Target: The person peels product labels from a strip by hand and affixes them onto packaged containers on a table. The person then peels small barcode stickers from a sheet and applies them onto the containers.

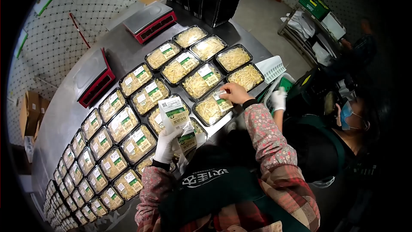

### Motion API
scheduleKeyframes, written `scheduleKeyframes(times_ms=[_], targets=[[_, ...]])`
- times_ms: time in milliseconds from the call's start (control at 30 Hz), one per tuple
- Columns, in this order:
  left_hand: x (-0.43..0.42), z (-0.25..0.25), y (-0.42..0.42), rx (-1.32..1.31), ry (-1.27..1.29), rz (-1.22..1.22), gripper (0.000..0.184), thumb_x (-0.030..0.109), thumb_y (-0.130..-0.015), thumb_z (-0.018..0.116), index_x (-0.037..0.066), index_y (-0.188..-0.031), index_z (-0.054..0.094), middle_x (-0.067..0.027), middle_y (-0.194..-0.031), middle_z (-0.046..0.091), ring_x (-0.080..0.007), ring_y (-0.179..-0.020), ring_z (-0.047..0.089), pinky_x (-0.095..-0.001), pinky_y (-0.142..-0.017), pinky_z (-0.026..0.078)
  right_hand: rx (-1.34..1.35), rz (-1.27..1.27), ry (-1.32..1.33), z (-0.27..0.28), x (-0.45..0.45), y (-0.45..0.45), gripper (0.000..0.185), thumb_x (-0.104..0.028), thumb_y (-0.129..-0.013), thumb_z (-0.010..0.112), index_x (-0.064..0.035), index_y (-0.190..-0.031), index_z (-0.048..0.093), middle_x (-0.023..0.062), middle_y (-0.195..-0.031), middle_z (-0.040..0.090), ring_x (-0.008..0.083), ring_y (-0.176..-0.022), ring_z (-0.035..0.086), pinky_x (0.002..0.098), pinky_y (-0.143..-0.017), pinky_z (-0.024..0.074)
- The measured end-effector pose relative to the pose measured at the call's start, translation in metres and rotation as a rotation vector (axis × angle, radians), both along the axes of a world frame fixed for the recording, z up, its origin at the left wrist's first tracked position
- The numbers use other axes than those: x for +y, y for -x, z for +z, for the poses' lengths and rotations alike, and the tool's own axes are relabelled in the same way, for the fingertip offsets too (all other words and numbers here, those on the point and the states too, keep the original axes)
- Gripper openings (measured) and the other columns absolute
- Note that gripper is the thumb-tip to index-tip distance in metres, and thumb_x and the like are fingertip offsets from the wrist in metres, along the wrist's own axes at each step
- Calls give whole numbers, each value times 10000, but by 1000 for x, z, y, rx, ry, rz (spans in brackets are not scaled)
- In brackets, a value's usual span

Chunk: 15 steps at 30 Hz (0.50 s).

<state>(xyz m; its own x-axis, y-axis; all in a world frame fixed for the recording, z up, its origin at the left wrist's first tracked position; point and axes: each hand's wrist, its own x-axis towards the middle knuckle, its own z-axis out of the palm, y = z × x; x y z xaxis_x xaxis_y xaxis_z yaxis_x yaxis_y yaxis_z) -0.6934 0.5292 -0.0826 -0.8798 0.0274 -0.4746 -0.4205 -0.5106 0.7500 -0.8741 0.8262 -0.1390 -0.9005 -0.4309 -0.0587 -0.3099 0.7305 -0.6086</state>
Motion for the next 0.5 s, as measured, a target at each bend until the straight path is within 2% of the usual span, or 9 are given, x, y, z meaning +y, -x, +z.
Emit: scheduleKeyframes(times_ms=[33,167,233,267,333,367,400,433,500], targets=[[3,6,0,-26,12,4,258,54,-820,661,-11,-1065,616,-46,-953,667,-99,-821,607,-213,-717,457,105,89,-67,-5,-5,0,313,-261,-736,736,-105,-999,669,86,-968,633,279,-952,565,386,-789,461],[12,10,3,31,-7,-61,272,59,-817,670,-18,-1071,612,-58,-982,666,-122,-871,622,-239,-790,479,308,67,-155,-7,-10,-16,400,-297,-722,750,-90,-1050,653,82,-928,583,278,-975,535,382,-848,423],[16,11,4,43,7,-77,275,63,-817,673,-23,-1070,609,-62,-989,664,-127,-872,623,-247,-799,482,434,-116,-161,2,-18,-19,482,-309,-724,752,-56,-1114,626,88,-898,556,288,-980,517,386,-873,399],[17,11,6,59,18,-95,279,67,-816,676,-29,-1069,607,-65,-996,663,-131,-874,625,-254,-808,485,242,-123,6,16,-27,-19,569,-316,-770,735,-23,-1224,558,74,-972,584,237,-937,554,368,-832,435],[18,5,8,47,4,-148,296,72,-816,683,-37,-1079,602,-85,-1008,660,-143,-885,626,-266,-821,491,-308,-82,734,25,-48,-21,598,-320,-831,698,-19,-1304,492,63,-1060,608,152,-884,584,306,-756,478],[20,6,10,60,-2,-181,294,69,-818,680,-38,-1080,600,-84,-1010,659,-142,-885,626,-266,-821,491,-479,-63,902,62,-60,-35,526,-284,-860,681,-9,-1279,524,72,-1084,633,80,-879,585,225,-679,490],[21,7,12,74,-8,-218,293,67,-820,677,-39,-1081,599,-84,-1012,658,-142,-885,625,-265,-820,492,-534,-11,961,85,-68,-45,367,-119,-866,663,6,-1202,582,66,-1070,643,64,-857,596,187,-653,476],[20,9,16,81,-4,-222,293,67,-820,677,-39,-1081,599,-84,-1012,658,-142,-885,625,-265,-820,492,-484,35,923,88,-73,-47,309,-94,-858,665,14,-1144,615,52,-993,658,50,-787,592,176,-622,465],[18,14,25,113,215,-291,270,59,-828,662,-36,-1073,597,-59,-975,651,-123,-859,612,-254,-805,484,-432,91,834,102,-77,-50,178,-52,-846,664,29,-1005,679,14,-781,665,31,-611,558,167,-549,440]])
